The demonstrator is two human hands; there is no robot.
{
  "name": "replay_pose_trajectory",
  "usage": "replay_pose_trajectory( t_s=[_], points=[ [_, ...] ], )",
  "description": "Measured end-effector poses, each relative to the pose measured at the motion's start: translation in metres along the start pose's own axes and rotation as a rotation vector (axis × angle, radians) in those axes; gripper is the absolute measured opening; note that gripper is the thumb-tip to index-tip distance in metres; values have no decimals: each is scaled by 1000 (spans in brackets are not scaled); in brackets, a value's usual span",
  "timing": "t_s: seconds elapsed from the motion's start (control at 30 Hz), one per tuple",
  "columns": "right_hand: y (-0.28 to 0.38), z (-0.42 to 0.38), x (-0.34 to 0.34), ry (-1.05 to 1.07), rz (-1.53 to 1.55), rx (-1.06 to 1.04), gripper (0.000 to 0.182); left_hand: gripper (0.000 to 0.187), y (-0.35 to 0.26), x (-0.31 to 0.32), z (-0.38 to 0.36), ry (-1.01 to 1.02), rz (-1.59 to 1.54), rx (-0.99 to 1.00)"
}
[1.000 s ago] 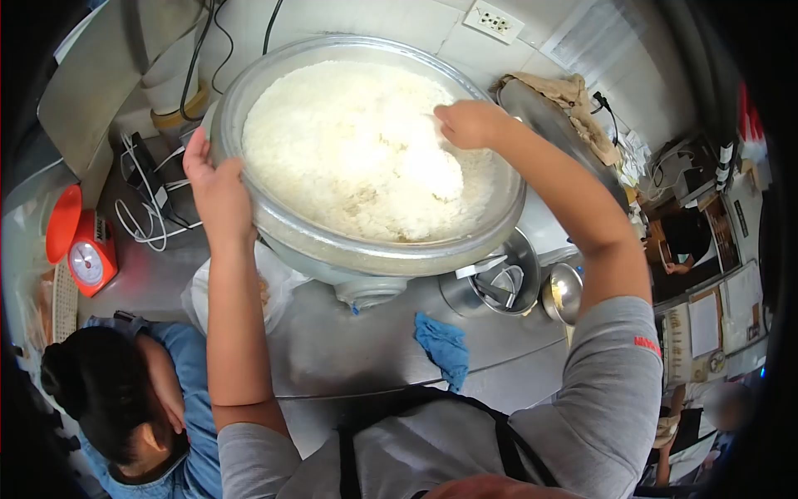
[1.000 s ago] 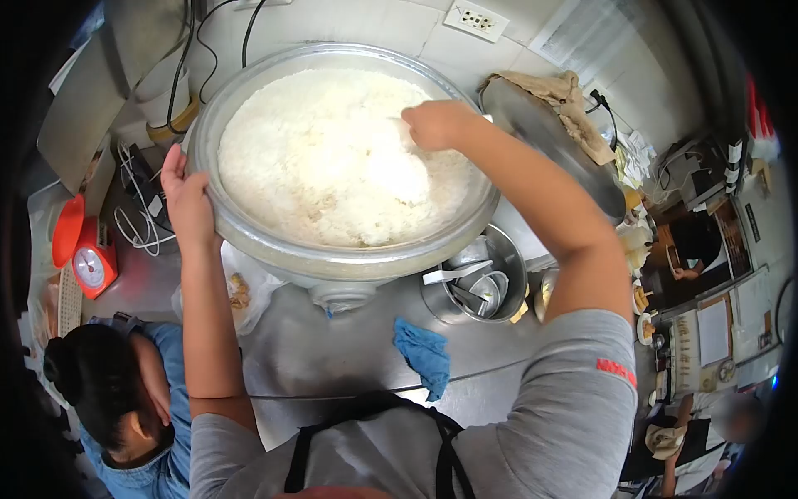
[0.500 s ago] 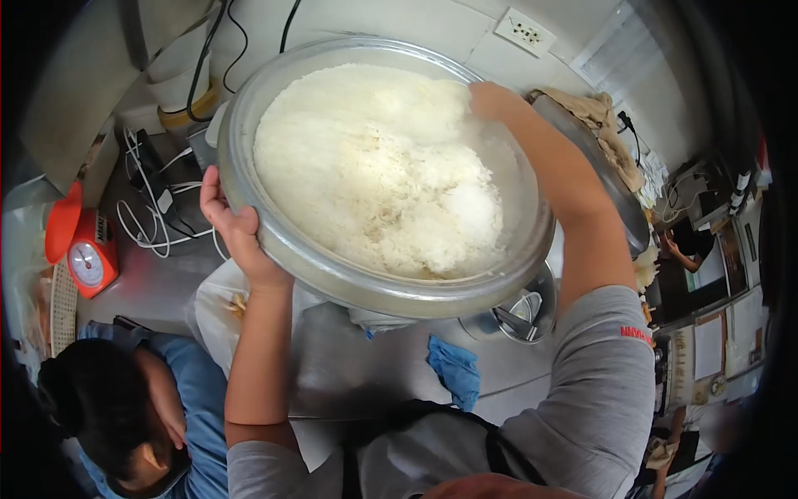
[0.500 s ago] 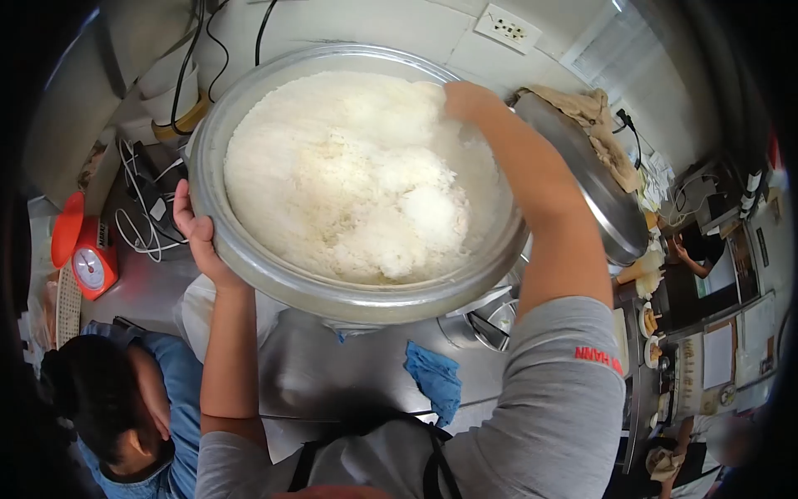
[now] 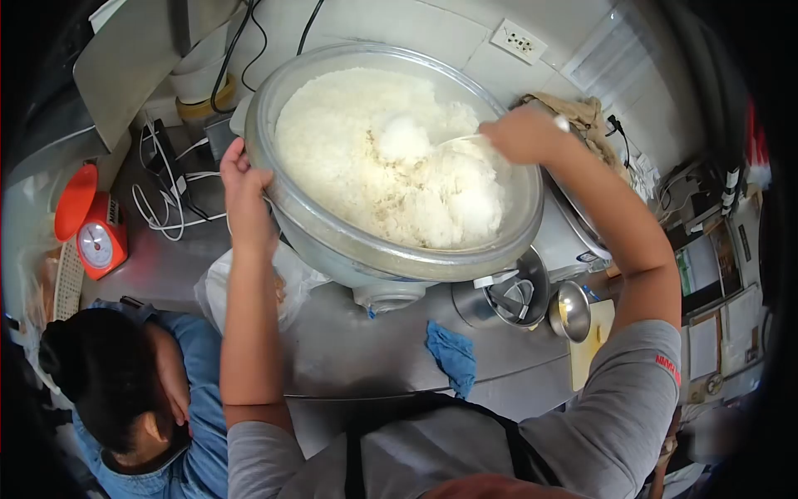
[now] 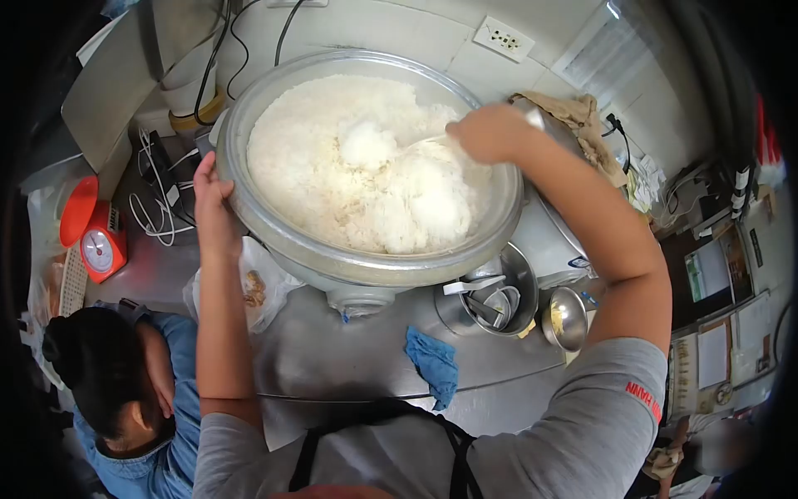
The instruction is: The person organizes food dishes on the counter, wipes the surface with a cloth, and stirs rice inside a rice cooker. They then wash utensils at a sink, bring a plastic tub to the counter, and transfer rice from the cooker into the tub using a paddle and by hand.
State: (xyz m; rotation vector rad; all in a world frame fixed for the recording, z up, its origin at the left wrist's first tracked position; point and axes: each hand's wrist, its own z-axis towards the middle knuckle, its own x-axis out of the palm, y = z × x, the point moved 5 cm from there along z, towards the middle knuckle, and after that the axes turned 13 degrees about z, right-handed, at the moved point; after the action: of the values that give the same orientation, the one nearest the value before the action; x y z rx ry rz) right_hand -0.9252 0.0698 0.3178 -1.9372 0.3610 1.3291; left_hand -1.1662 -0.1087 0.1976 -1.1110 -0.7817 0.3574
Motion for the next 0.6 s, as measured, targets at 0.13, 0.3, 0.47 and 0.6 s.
replay_pose_trajectory(
  t_s=[0.13, 0.3, 0.47, 0.6],
  points=[
    [36, 35, -73, -499, -202, -281, 18, 61, -11, 4, 30, -131, 509, 141],
    [140, 87, -85, -431, -84, -407, 19, 62, -15, 6, 25, -156, 538, 162],
    [161, 66, -78, -316, -88, -485, 22, 64, -20, 7, 24, -159, 539, 131],
    [152, 35, -68, -466, -74, -690, 8, 64, -18, 5, 25, -163, 535, 136]
  ],
)
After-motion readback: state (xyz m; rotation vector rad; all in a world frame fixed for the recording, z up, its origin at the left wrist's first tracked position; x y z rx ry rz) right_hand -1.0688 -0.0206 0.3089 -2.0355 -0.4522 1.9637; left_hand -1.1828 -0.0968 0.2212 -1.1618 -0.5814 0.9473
